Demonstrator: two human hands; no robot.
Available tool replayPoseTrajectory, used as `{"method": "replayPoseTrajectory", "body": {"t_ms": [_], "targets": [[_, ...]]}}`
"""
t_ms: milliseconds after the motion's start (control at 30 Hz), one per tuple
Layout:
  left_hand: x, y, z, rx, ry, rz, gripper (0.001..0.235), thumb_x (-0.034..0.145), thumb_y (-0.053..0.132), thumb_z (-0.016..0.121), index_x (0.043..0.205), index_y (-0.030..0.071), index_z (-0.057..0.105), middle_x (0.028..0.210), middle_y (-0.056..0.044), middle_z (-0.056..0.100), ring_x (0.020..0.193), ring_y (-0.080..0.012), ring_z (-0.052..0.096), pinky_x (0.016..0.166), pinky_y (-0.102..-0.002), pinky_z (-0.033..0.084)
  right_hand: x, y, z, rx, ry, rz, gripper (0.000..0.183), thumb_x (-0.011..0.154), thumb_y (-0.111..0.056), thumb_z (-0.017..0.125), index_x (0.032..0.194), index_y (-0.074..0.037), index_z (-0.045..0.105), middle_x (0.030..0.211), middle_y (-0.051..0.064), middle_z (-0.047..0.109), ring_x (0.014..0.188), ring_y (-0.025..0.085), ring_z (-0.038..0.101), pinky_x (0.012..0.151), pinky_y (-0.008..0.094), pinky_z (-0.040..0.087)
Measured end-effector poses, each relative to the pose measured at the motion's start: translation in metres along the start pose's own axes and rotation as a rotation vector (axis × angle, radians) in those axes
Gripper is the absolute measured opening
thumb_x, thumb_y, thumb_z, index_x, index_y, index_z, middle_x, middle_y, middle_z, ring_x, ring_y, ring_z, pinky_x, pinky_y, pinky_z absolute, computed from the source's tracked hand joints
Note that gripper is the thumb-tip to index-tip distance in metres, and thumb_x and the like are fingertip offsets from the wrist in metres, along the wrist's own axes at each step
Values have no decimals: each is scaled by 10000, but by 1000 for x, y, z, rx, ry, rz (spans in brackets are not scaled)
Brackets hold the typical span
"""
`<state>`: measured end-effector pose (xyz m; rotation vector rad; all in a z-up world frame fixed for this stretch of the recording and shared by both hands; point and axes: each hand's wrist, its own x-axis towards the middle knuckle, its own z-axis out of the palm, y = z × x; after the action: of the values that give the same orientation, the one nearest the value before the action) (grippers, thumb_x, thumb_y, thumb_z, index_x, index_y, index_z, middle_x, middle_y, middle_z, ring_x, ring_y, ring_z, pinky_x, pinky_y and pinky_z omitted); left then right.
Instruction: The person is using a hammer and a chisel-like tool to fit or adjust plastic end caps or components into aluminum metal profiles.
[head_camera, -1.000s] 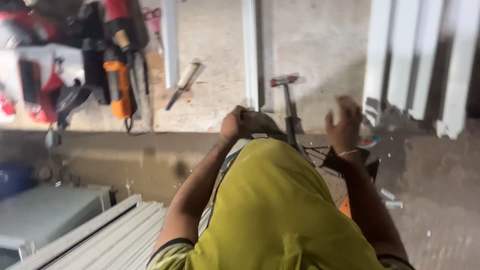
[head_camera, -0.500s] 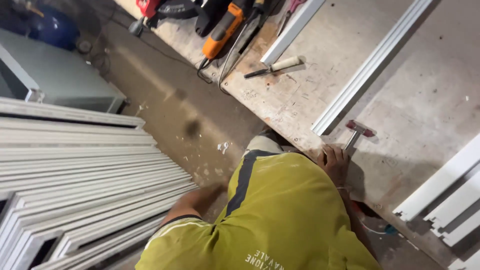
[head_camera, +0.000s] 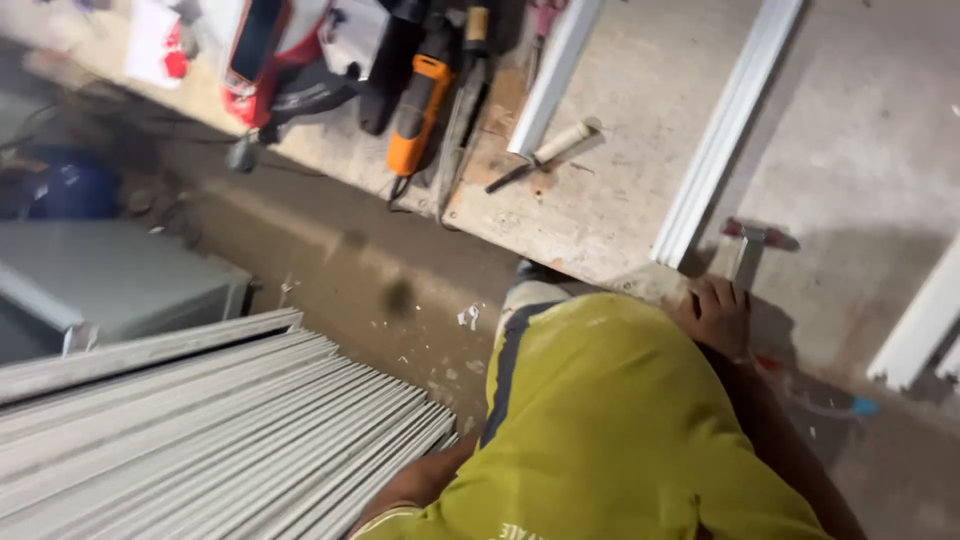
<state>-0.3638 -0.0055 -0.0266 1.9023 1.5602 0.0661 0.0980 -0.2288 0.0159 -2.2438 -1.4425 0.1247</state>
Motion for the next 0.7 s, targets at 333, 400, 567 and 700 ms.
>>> {"method": "replayPoseTrajectory", "body": {"t_ms": [333,400,567,700], "targets": [[58,37,-33,-246,-18,202,230,1048,247,599,1069,29,671,924,-201,694,797,-345,687,728,-437,543,22,-47,-3,-210,191,526,151,1071,-105,625,1215,-63,644,1376,138,611,1320,358,541,1111,544,355],[84,78,-59,-303,-33,223,222,1053,236,599,1076,26,667,926,-202,689,789,-344,681,722,-432,540,50,-68,-11,-262,241,579,156,996,-115,704,1148,-79,697,1195,122,666,1190,342,550,1077,560,363],[188,189,-88,-236,-94,742,106,1009,111,719,1047,34,656,902,-145,659,791,-322,646,712,-423,523,73,-82,-1,67,243,632,252,1031,-215,766,1185,-31,691,1085,145,694,986,310,668,859,440,545],[242,282,-65,42,-125,1001,479,967,286,764,1296,-11,584,1113,-179,600,1031,-349,579,874,-465,489,105,-64,22,158,60,761,292,929,-204,782,1134,-29,669,896,111,714,754,232,696,681,379,582]]}}
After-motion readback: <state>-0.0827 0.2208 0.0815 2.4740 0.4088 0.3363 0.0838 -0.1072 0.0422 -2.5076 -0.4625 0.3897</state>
